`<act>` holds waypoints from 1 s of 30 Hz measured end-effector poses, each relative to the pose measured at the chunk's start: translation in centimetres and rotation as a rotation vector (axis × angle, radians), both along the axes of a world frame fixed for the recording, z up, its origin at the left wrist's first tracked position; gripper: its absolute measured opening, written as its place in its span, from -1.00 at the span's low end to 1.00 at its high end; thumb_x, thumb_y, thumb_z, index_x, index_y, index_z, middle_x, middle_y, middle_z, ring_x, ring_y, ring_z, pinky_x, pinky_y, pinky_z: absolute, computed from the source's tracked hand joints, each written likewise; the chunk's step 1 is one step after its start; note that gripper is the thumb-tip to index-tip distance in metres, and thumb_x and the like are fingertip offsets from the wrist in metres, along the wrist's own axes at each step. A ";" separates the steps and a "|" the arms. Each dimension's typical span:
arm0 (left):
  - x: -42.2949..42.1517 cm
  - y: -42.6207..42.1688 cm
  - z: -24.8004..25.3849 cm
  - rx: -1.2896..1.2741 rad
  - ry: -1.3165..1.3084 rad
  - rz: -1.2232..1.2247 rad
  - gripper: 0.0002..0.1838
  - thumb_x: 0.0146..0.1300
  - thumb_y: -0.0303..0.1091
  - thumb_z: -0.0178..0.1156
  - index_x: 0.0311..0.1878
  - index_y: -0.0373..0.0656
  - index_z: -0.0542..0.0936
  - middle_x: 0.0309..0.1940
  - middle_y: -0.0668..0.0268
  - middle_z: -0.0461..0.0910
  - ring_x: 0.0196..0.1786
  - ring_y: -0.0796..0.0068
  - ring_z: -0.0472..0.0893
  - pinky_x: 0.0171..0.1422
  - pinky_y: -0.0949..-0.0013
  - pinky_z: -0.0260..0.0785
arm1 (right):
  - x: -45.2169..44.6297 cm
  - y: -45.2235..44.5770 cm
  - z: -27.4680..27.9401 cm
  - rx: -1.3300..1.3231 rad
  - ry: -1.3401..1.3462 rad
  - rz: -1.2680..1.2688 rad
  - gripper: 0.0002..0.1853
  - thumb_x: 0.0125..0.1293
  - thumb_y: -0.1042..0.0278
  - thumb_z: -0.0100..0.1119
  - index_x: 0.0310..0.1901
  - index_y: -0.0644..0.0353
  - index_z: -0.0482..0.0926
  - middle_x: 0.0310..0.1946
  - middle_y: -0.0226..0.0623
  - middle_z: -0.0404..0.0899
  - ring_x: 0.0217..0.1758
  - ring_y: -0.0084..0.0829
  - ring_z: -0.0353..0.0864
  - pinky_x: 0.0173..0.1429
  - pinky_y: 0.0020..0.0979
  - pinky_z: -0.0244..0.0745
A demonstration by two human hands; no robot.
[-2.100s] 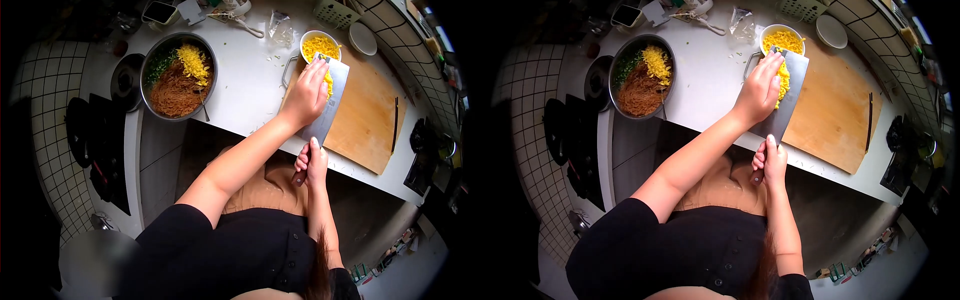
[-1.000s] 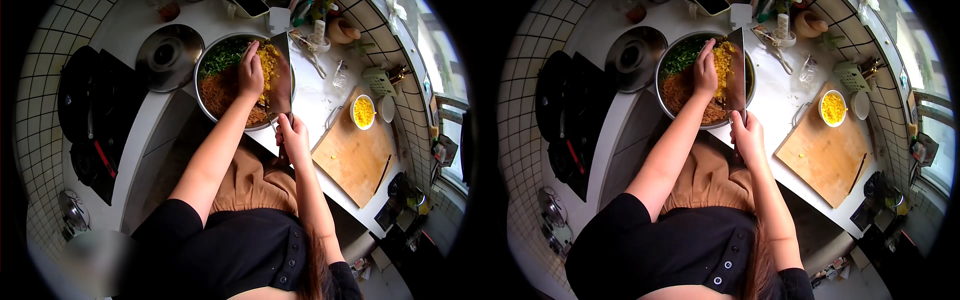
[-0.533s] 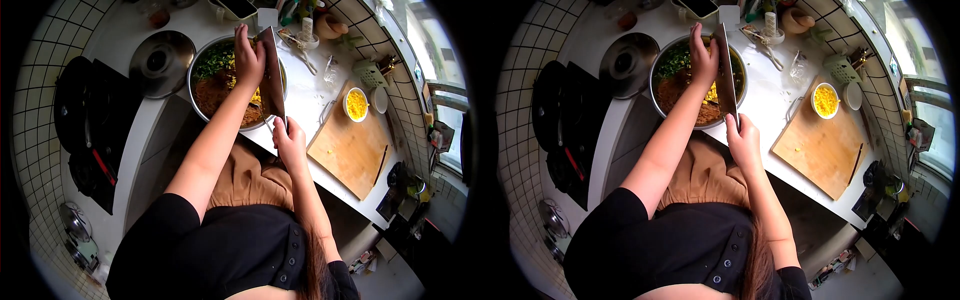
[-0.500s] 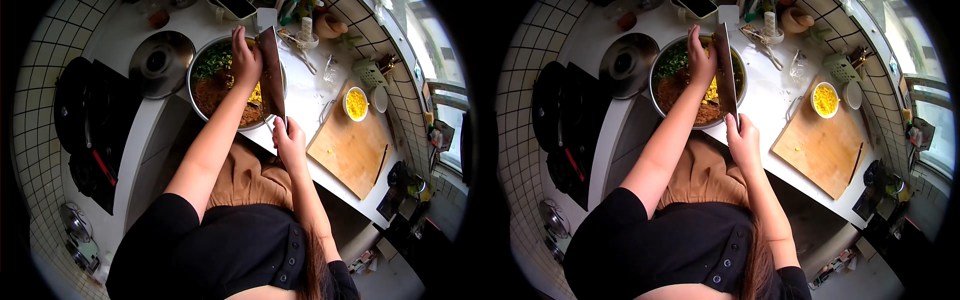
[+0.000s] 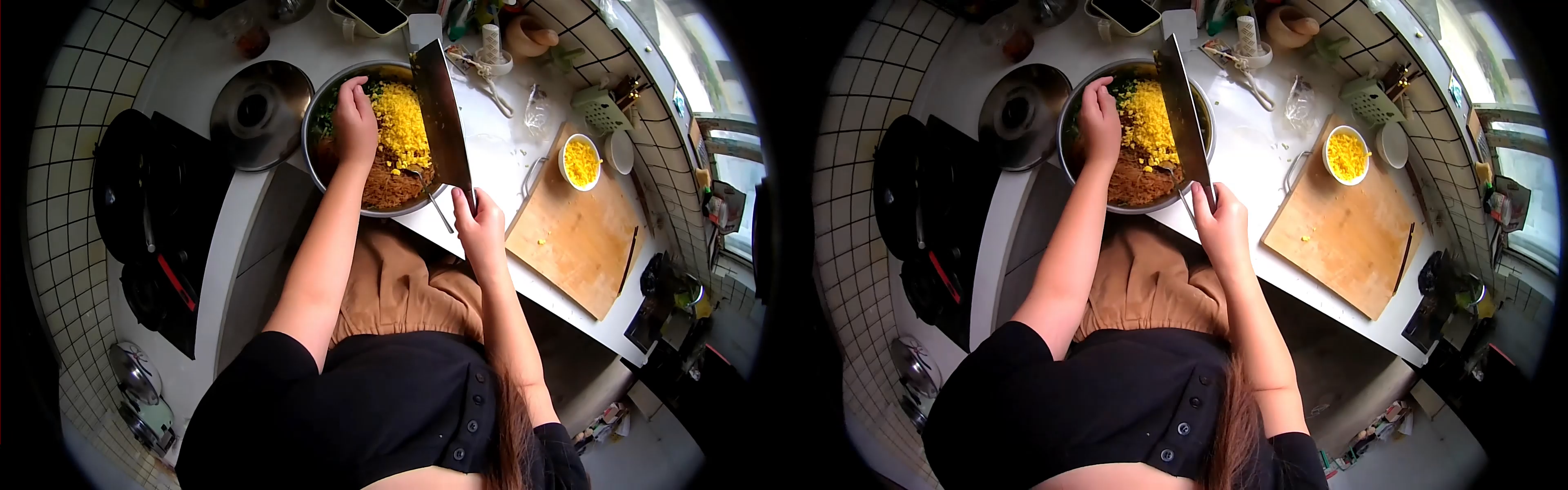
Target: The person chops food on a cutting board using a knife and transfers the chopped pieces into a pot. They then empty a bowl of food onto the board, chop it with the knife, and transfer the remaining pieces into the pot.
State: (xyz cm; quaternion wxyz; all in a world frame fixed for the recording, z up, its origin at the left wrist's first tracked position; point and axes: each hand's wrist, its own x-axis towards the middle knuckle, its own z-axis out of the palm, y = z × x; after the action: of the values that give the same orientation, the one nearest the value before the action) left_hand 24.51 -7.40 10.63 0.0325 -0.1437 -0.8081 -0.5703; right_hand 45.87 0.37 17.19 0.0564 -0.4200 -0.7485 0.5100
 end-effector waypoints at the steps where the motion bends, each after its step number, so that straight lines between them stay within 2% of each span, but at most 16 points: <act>1: -0.2 -0.1 -0.3 -0.021 0.021 -0.011 -0.79 0.40 -0.37 -0.04 -0.05 -0.24 0.53 -0.28 0.10 0.63 -0.28 0.20 0.61 -0.21 0.29 0.42 | 0.0 -0.3 -0.6 -0.003 0.085 -0.014 -0.68 0.34 0.22 0.15 -0.40 0.37 0.50 -0.74 -0.17 0.37 -0.67 -0.44 0.26 -0.52 -0.36 0.23; 4: 0.1 -0.5 -0.9 -0.054 0.041 -0.038 -0.81 0.37 -0.39 0.00 -0.07 -0.25 0.54 -0.27 0.10 0.62 -0.27 0.15 0.61 -0.16 0.29 0.43 | -0.8 -0.3 0.4 -0.023 0.014 0.010 -0.71 0.33 0.24 0.15 -0.34 0.38 0.52 -0.71 -0.12 0.41 -0.66 -0.38 0.31 -0.49 -0.33 0.28; 5: -0.4 -0.7 -2.2 -0.083 0.170 -0.039 -0.80 0.38 -0.38 0.01 -0.07 -0.23 0.56 -0.37 0.17 0.61 -0.33 0.37 0.59 -0.19 0.35 0.40 | -1.1 -0.1 0.7 0.017 0.006 0.040 -0.71 0.32 0.24 0.15 -0.33 0.38 0.52 -0.70 -0.10 0.42 -0.66 -0.37 0.33 -0.48 -0.33 0.30; 7: 0.1 -1.0 -0.9 -0.196 0.232 -0.077 -0.79 0.38 -0.35 0.00 -0.05 -0.22 0.55 -0.31 0.14 0.61 -0.29 0.26 0.59 -0.15 0.31 0.40 | -0.9 -0.3 1.1 0.028 0.040 0.038 -0.70 0.31 0.25 0.16 -0.36 0.40 0.50 -0.66 -0.03 0.45 -0.63 -0.26 0.40 -0.44 -0.29 0.34; 9: 0.4 -1.2 -0.7 -0.165 0.167 -0.082 -0.78 0.37 -0.36 0.00 -0.06 -0.21 0.56 -0.28 0.14 0.60 -0.24 0.18 0.58 -0.10 0.28 0.39 | -0.7 -0.1 0.7 0.132 0.107 0.055 -0.67 0.31 0.24 0.16 -0.41 0.41 0.49 -0.64 0.00 0.47 -0.62 -0.19 0.42 -0.43 -0.27 0.35; 11: 0.6 -1.4 -0.7 -0.263 0.194 -0.099 -0.80 0.35 -0.37 0.01 -0.09 -0.21 0.57 -0.23 0.16 0.59 -0.15 0.16 0.57 -0.03 0.25 0.37 | -0.2 0.4 1.4 -0.008 0.083 0.021 -0.66 0.30 0.23 0.17 -0.44 0.40 0.48 -0.63 0.02 0.48 -0.60 -0.15 0.43 -0.42 -0.26 0.36; 12: 0.9 -1.1 0.2 -0.329 0.303 -0.143 -0.80 0.34 -0.38 0.01 -0.11 -0.20 0.58 -0.22 0.15 0.57 -0.10 0.15 0.54 0.02 0.23 0.35 | 0.4 0.5 2.0 0.023 0.055 0.025 -0.66 0.30 0.22 0.17 -0.44 0.38 0.49 -0.64 0.00 0.47 -0.61 -0.19 0.42 -0.42 -0.28 0.35; 13: 1.7 -0.8 1.3 -0.353 0.356 -0.188 -0.81 0.35 -0.39 -0.02 -0.15 -0.21 0.57 -0.20 0.15 0.56 -0.08 0.13 0.51 0.04 0.23 0.33 | 1.2 0.5 2.4 -0.017 0.089 -0.011 -0.67 0.30 0.22 0.17 -0.45 0.36 0.48 -0.68 -0.09 0.44 -0.63 -0.32 0.36 -0.44 -0.32 0.32; 17: 3.9 1.5 3.5 -0.387 0.302 -0.375 -0.78 0.38 -0.36 -0.06 -0.25 -0.30 0.52 -0.24 0.14 0.53 -0.12 0.11 0.49 0.02 0.22 0.32 | 7.3 1.4 -0.1 -0.116 0.242 -0.220 -0.69 0.31 0.23 0.18 -0.43 0.34 0.48 -0.73 -0.35 0.33 -0.63 -0.54 0.24 -0.51 -0.43 0.21; 19: 5.8 3.5 4.4 -0.345 0.314 -0.463 -0.76 0.37 -0.36 -0.07 -0.29 -0.34 0.49 -0.25 0.12 0.52 -0.17 0.11 0.49 0.00 0.19 0.32 | 10.4 2.2 1.8 -0.288 0.263 -0.385 -0.70 0.35 0.21 0.16 -0.40 0.30 0.47 -0.70 -0.53 0.35 -0.67 -0.69 0.21 -0.55 -0.55 0.16; 21: 8.1 5.9 5.7 -0.409 0.163 -0.640 -0.81 0.28 -0.39 -0.03 -0.23 -0.30 0.52 -0.21 0.07 0.53 -0.10 0.06 0.48 0.06 0.13 0.32 | 13.8 3.1 2.6 -0.312 0.293 -0.505 -0.74 0.36 0.24 0.14 -0.40 0.23 0.46 -0.69 -0.54 0.35 -0.67 -0.72 0.29 -0.59 -0.60 0.19; 23: 10.5 8.7 4.8 -0.413 0.166 -0.729 -0.78 0.25 -0.38 -0.02 -0.14 -0.26 0.53 -0.16 0.06 0.54 -0.03 0.08 0.50 0.12 0.16 0.34 | 17.6 3.8 2.1 -0.325 0.340 -0.620 -0.73 0.39 0.27 0.10 -0.44 0.19 0.38 -0.65 -0.51 0.34 -0.68 -0.70 0.26 -0.60 -0.58 0.19; 24: 11.6 10.3 4.4 -0.479 0.141 -0.803 -0.69 0.28 -0.32 0.00 -0.01 -0.28 0.52 -0.10 0.08 0.55 -0.04 0.14 0.56 0.07 0.25 0.41 | 19.5 4.2 1.7 -0.325 0.348 -0.674 -0.74 0.40 0.28 0.08 -0.43 0.19 0.37 -0.64 -0.51 0.33 -0.68 -0.70 0.25 -0.60 -0.58 0.19; 27: 14.5 16.3 3.1 -0.611 -0.138 -0.979 -0.55 0.30 -0.16 0.04 0.12 -0.31 0.46 -0.05 0.09 0.56 -0.08 0.28 0.60 -0.01 0.30 0.45 | 24.8 4.9 0.6 -0.339 0.349 -0.815 -0.75 0.42 0.27 0.05 -0.39 0.19 0.35 -0.63 -0.50 0.31 -0.68 -0.69 0.24 -0.60 -0.59 0.20; 29: 15.9 20.7 -1.3 -0.588 -0.317 -0.971 -0.47 0.32 -0.09 0.03 0.18 -0.33 0.40 -0.04 0.10 0.56 -0.08 0.34 0.61 -0.06 0.33 0.47 | 27.6 5.5 0.2 -0.355 0.365 -0.890 -0.74 0.44 0.25 0.02 -0.39 0.18 0.34 -0.65 -0.50 0.29 -0.69 -0.68 0.25 -0.62 -0.60 0.22; 30: 17.0 22.1 -1.2 -0.578 -0.408 -0.967 -0.43 0.34 -0.06 0.02 0.22 -0.34 0.37 -0.04 0.10 0.55 -0.08 0.37 0.61 -0.08 0.34 0.49 | 28.9 5.8 0.0 -0.362 0.381 -0.918 -0.73 0.44 0.24 0.01 -0.40 0.18 0.34 -0.65 -0.50 0.29 -0.69 -0.68 0.26 -0.62 -0.60 0.23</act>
State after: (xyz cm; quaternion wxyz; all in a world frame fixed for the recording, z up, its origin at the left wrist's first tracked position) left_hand 41.50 14.72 9.40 -0.4268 -0.3860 -0.7633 -0.2936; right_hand 74.75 6.15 17.23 0.3355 -0.6074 -0.3639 0.6214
